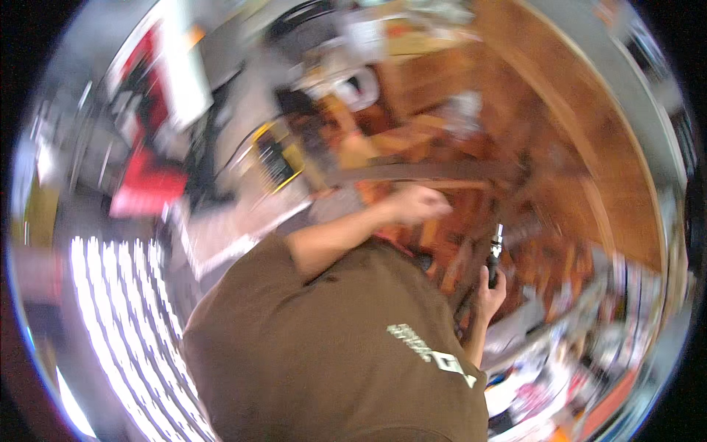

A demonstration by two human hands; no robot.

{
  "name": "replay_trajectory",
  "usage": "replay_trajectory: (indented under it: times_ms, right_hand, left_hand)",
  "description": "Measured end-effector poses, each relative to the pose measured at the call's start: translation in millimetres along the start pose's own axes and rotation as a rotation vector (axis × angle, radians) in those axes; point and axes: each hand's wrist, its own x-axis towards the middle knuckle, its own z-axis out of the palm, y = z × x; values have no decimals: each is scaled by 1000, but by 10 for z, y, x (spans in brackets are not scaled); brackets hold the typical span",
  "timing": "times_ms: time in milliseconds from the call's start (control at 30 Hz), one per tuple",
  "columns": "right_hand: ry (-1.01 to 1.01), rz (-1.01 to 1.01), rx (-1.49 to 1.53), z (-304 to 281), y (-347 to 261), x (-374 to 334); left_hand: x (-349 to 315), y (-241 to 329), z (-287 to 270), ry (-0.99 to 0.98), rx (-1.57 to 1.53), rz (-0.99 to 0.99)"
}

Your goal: The person uses a screwdriver to tighten screws on the underside of a wooden table frame. They then lift the table top and place it onto the frame, adjusting the position to align the pieces.

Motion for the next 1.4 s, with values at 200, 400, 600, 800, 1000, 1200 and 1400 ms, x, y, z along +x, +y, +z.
replay_trajectory:
  times_ms: [200,400,600,800,1000,1200,1400]
  right_hand:
    - [-576,-231,75,912,-913,-173]
    - [-1048,-543,-251,1493,-1492,-353]
    - [-923,-339,-241,1640,-1004,-614]
    - [-980,-334,-244,1939,-868,-801]
    - [-1118,-92,104,2634,-1858,-991]
    - [-1177,78,217,2959,-1909,-746]
    - [-1309,149,200,3412,-1950,-357]
  left_hand:
    - [-630,11,358,306,-505,139]
    - [-1480,-330,-251,767,-726,-21]
    - [-2793,-1594,-922,1267,-322,-492]
    - [-3363,-1490,-1087,1128,-286,-423]
    - [-3019,-834,-802,888,-376,-200]
    - [-2797,-726,-819,710,-323,-201]
    - [-2543,-860,-899,985,-295,-299]
